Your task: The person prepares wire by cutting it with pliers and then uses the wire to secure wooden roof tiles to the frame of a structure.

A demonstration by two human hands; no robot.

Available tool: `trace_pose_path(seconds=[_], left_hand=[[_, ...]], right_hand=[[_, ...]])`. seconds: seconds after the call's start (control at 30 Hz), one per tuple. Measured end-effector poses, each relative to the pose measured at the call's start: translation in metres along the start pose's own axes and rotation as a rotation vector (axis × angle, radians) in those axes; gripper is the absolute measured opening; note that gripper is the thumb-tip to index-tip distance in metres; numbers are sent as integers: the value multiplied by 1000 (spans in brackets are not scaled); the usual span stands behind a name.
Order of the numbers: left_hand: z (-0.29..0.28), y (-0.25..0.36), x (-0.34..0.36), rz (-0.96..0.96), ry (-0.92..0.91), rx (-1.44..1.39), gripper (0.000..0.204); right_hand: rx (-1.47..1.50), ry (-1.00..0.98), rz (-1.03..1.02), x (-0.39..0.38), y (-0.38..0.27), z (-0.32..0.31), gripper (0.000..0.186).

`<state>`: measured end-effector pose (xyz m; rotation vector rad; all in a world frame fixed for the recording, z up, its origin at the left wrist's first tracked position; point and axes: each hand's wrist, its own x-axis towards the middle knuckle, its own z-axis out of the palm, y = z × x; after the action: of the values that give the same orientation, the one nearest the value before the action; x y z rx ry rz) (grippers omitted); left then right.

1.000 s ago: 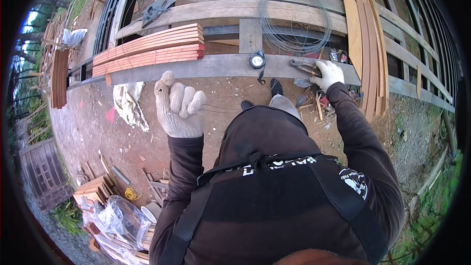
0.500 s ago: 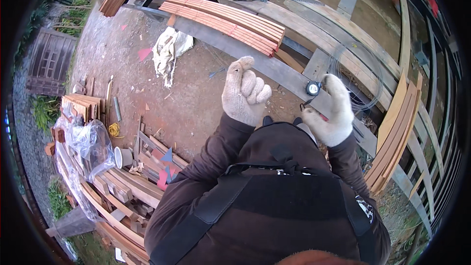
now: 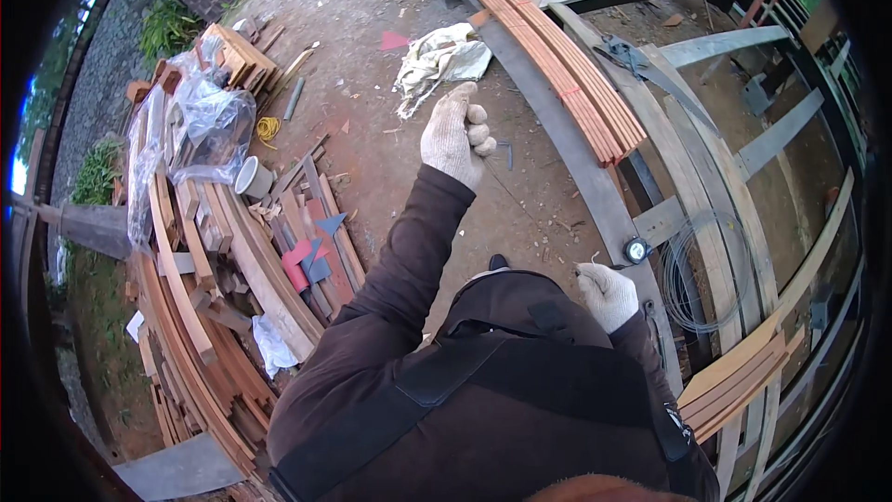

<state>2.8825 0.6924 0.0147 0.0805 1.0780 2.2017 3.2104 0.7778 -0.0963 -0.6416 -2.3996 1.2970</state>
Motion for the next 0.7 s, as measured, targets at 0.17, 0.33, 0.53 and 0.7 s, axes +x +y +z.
trace_pose_path(seconds=[0.17,0.33,0.53,0.7], left_hand=[[-27,34,6,107,-87,27,27],[-54,58,23,82,-202,-175,33],[-91,51,57,-60,-302,-222,32],[-98,57,73,-232,-445,-50,31]], right_hand=[[224,-87,56,-5,30,31,23],[306,-200,260,26,48,85,24],[359,-368,70,140,-58,119,62],[707,90,61,224,-133,138,41]])
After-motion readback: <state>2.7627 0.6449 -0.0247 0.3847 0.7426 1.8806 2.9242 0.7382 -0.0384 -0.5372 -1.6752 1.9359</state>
